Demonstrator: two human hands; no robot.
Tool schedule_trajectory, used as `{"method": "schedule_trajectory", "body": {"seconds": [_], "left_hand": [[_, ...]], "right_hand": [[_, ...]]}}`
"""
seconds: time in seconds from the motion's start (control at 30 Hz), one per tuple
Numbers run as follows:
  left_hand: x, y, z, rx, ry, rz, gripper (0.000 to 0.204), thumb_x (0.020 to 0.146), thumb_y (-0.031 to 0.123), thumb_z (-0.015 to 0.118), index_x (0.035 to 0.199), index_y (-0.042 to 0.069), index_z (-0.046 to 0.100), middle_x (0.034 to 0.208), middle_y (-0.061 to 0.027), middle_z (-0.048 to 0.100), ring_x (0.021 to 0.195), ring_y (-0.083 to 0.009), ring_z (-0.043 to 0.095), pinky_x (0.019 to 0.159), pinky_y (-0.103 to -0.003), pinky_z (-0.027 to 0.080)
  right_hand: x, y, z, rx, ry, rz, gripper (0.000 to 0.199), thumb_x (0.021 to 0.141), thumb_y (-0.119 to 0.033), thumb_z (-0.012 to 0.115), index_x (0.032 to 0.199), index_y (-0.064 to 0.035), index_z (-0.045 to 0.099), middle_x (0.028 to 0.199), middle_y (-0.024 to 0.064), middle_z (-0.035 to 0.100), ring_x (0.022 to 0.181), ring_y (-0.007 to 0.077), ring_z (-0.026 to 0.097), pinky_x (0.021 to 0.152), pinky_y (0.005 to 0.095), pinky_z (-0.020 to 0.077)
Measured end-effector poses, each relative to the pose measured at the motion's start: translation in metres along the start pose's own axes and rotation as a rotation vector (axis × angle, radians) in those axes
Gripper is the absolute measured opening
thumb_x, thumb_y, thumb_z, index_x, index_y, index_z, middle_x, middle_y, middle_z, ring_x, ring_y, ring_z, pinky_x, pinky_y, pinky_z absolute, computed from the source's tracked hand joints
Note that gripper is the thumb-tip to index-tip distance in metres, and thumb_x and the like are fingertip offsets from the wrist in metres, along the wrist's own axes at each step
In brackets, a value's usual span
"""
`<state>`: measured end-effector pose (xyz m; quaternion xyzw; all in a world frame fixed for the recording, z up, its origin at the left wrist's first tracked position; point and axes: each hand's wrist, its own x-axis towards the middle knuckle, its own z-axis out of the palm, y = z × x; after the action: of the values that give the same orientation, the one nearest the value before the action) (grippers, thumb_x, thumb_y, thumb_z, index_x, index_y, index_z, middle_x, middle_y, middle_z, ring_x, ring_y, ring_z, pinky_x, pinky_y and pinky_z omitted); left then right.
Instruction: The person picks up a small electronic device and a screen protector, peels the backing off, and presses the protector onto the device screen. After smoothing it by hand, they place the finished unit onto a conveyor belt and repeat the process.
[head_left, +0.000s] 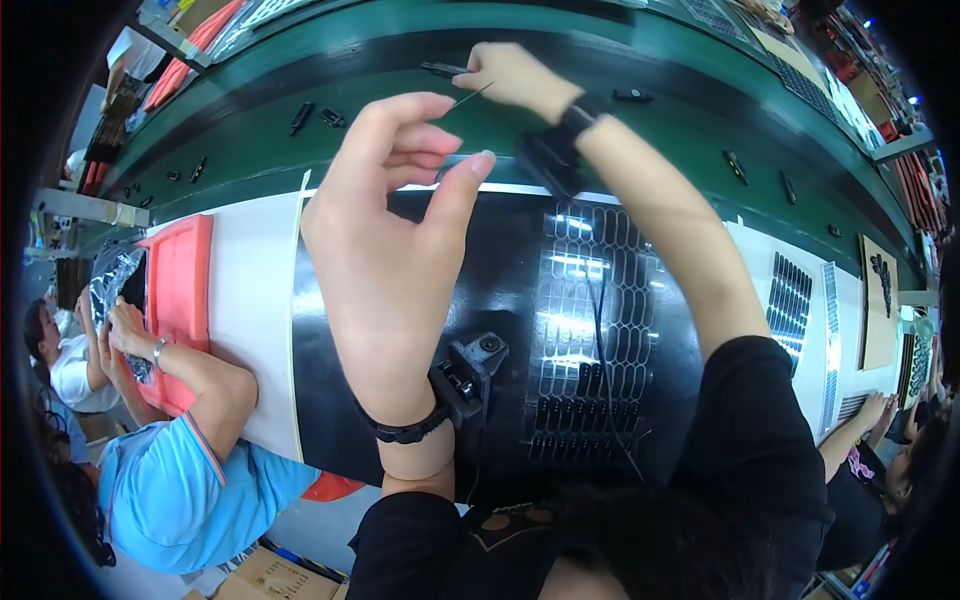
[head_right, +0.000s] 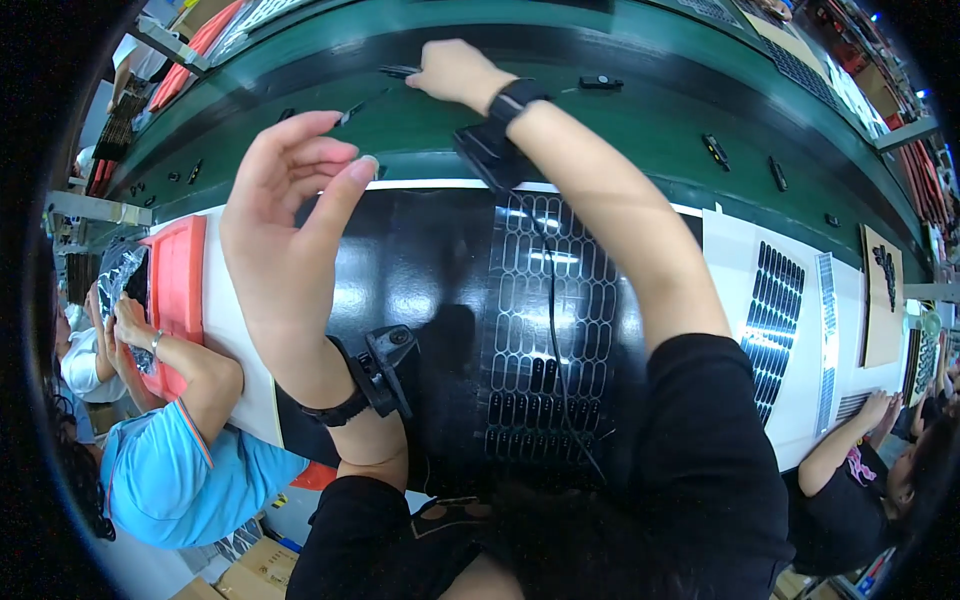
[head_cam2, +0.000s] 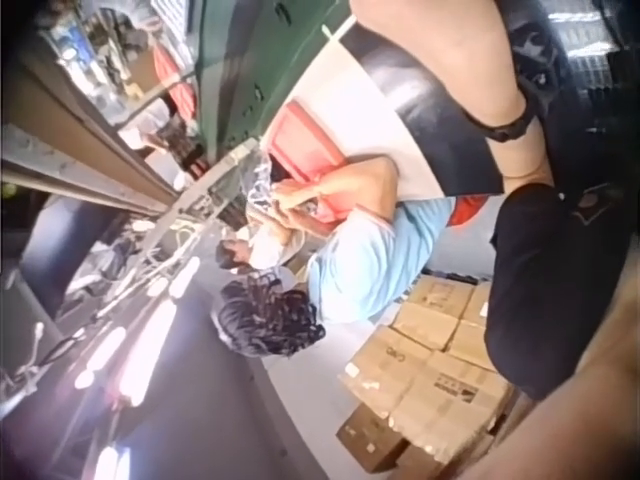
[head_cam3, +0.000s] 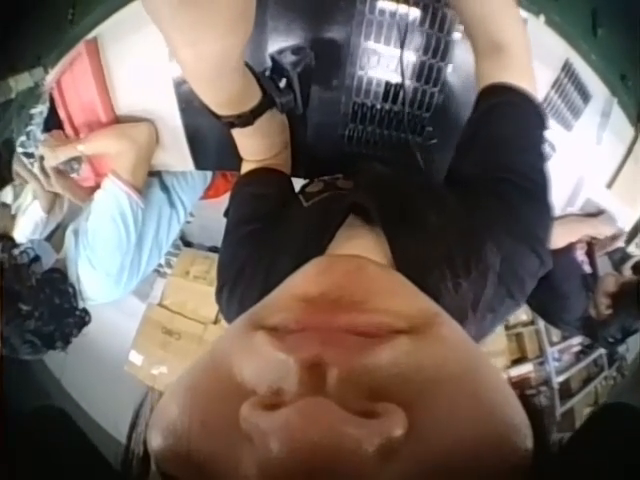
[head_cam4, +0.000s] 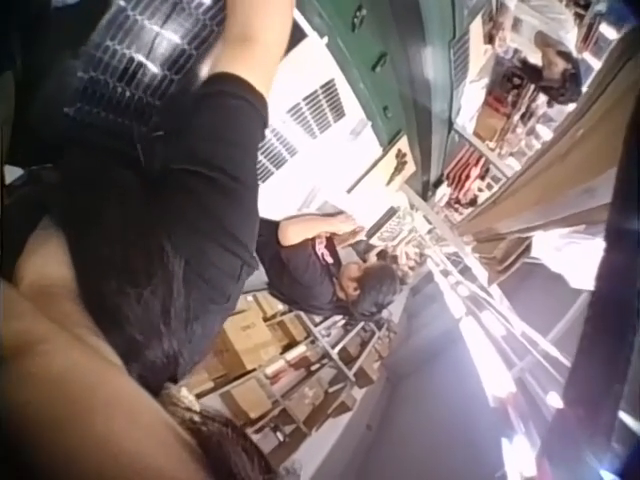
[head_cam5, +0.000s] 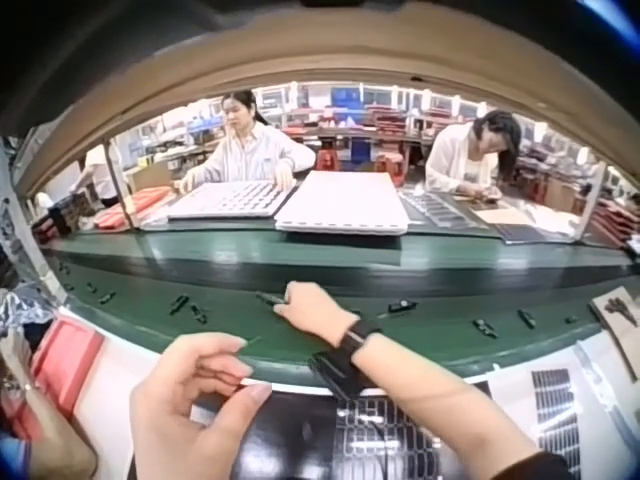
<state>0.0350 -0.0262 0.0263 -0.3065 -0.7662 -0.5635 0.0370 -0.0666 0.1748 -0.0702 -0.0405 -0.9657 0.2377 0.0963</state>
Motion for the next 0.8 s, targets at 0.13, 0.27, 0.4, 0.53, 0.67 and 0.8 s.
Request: {"method": "schedule_trajectory", "body": {"seconds": [0.13,0.27,0.4,0.53,0.67,0.8], "left_hand": [[0.002,0.004,-0.001,-0.275,-0.025,0.119,0.038,0.066,-0.011,0.059,0.101,-0.004,0.048,0.089,-0.0096,0.053,0.08,-0.0116,0.052,0.07,-0.021,0.044],[0.002,0.006,0.001,-0.351,-0.016,0.162,0.041,0.064,-0.015,0.058,0.102,-0.005,0.047,0.092,-0.0118,0.052,0.083,-0.0136,0.052,0.071,-0.023,0.045],[-0.007,0.021,0.005,-0.56,-0.063,0.027,0.044,0.063,-0.016,0.058,0.104,-0.004,0.046,0.09,-0.0102,0.051,0.081,-0.0139,0.052,0.071,-0.023,0.045],[-0.012,0.025,0.015,-0.702,-0.036,-0.014,0.048,0.062,-0.015,0.059,0.106,-0.003,0.044,0.09,-0.0095,0.048,0.077,-0.0137,0.052,0.07,-0.023,0.045],[-0.012,0.03,0.02,-0.736,-0.015,-0.087,0.052,0.061,-0.014,0.06,0.108,-0.003,0.042,0.091,-0.0093,0.045,0.073,-0.0129,0.052,0.069,-0.022,0.044],[-0.011,0.026,0.021,-0.758,-0.041,-0.114,0.053,0.061,-0.013,0.061,0.109,-0.002,0.041,0.093,-0.0098,0.044,0.07,-0.0126,0.052,0.068,-0.022,0.044]], "right_hand": [[-0.068,-0.03,-0.068,0.296,0.209,-0.244,0.025,0.072,-0.02,0.062,0.084,0.0021,0.057,0.07,0.0074,0.057,0.064,0.0131,0.055,0.06,0.0233,0.0443],[-0.137,-0.063,-0.098,0.298,0.28,-0.262,0.019,0.068,-0.008,0.064,0.083,0.0005,0.058,0.072,0.0072,0.058,0.066,0.012,0.058,0.06,0.0215,0.0468],[-0.176,-0.067,-0.106,0.367,0.386,-0.268,0.023,0.064,-0.001,0.065,0.086,0.0003,0.058,0.076,0.0074,0.059,0.069,0.0127,0.059,0.063,0.021,0.048],[-0.195,-0.072,-0.109,0.435,0.415,-0.247,0.026,0.062,0.004,0.065,0.087,0.0019,0.058,0.079,0.0083,0.059,0.071,0.0132,0.059,0.064,0.0208,0.048],[-0.201,-0.074,-0.114,0.492,0.423,-0.226,0.027,0.06,0.007,0.065,0.086,0.004,0.058,0.078,0.0092,0.058,0.069,0.0129,0.058,0.062,0.0204,0.0476],[-0.203,-0.077,-0.115,0.545,0.414,-0.178,0.028,0.058,0.008,0.066,0.084,0.0048,0.058,0.075,0.0082,0.058,0.065,0.0111,0.056,0.059,0.019,0.0464]]}}
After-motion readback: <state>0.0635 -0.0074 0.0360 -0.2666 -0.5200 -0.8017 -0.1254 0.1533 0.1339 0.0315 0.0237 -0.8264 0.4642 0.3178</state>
